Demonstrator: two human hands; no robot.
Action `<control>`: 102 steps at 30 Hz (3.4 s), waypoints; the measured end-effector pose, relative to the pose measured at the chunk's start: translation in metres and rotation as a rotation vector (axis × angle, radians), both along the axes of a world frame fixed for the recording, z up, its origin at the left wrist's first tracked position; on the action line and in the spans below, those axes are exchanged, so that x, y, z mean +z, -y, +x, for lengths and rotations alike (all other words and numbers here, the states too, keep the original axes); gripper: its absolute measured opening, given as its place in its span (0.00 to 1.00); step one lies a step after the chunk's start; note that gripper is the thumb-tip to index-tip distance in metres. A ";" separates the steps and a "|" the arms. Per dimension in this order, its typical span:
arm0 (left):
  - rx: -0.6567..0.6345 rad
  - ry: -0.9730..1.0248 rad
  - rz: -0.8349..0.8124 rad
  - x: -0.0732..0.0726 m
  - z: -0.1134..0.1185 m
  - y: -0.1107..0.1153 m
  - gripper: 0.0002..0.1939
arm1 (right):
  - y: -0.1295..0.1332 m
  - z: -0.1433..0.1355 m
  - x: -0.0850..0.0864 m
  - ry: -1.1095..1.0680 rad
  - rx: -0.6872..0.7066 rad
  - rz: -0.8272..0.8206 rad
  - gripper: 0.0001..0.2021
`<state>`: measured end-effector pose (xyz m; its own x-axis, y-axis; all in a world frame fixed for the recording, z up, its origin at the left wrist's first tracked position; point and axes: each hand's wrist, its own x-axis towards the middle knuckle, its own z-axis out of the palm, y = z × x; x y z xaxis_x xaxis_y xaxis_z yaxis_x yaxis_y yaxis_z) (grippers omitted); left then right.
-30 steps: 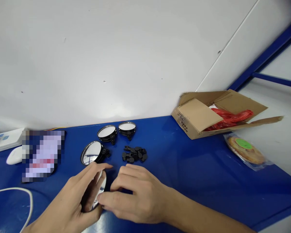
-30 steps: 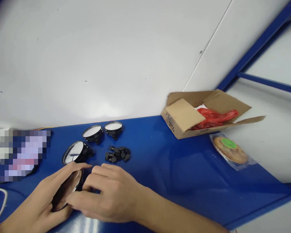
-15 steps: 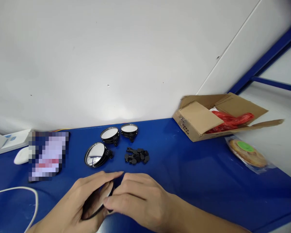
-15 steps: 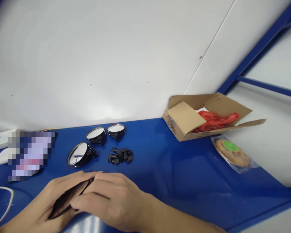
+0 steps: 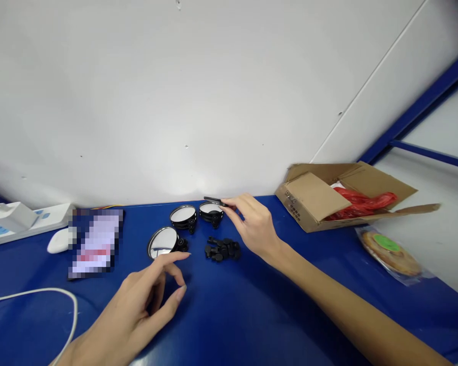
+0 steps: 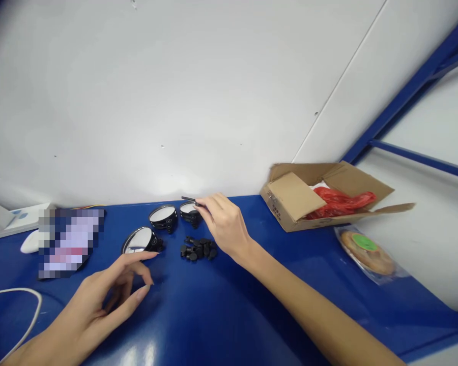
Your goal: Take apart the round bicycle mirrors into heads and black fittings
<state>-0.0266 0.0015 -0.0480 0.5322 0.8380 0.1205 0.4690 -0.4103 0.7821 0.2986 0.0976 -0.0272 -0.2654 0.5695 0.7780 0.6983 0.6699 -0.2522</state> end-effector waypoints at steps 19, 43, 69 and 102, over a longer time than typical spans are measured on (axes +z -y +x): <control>-0.048 -0.111 0.207 0.000 0.004 0.002 0.28 | -0.016 -0.005 -0.022 0.315 -0.006 0.093 0.09; 0.402 -0.158 0.340 -0.017 -0.007 -0.031 0.24 | 0.065 -0.022 -0.027 0.225 0.295 -0.023 0.13; 0.414 -0.170 0.148 -0.029 -0.019 -0.041 0.43 | 0.066 -0.018 -0.039 0.233 0.354 -0.139 0.13; 0.405 -0.159 0.147 -0.027 -0.019 -0.044 0.43 | 0.063 -0.013 -0.029 0.179 0.049 -0.167 0.10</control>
<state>-0.0458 0.0453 -0.0751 0.1871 0.9625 0.1966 0.7239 -0.2703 0.6347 0.2857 0.0350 -0.0563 -0.4208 0.6692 0.6124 0.7098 0.6633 -0.2371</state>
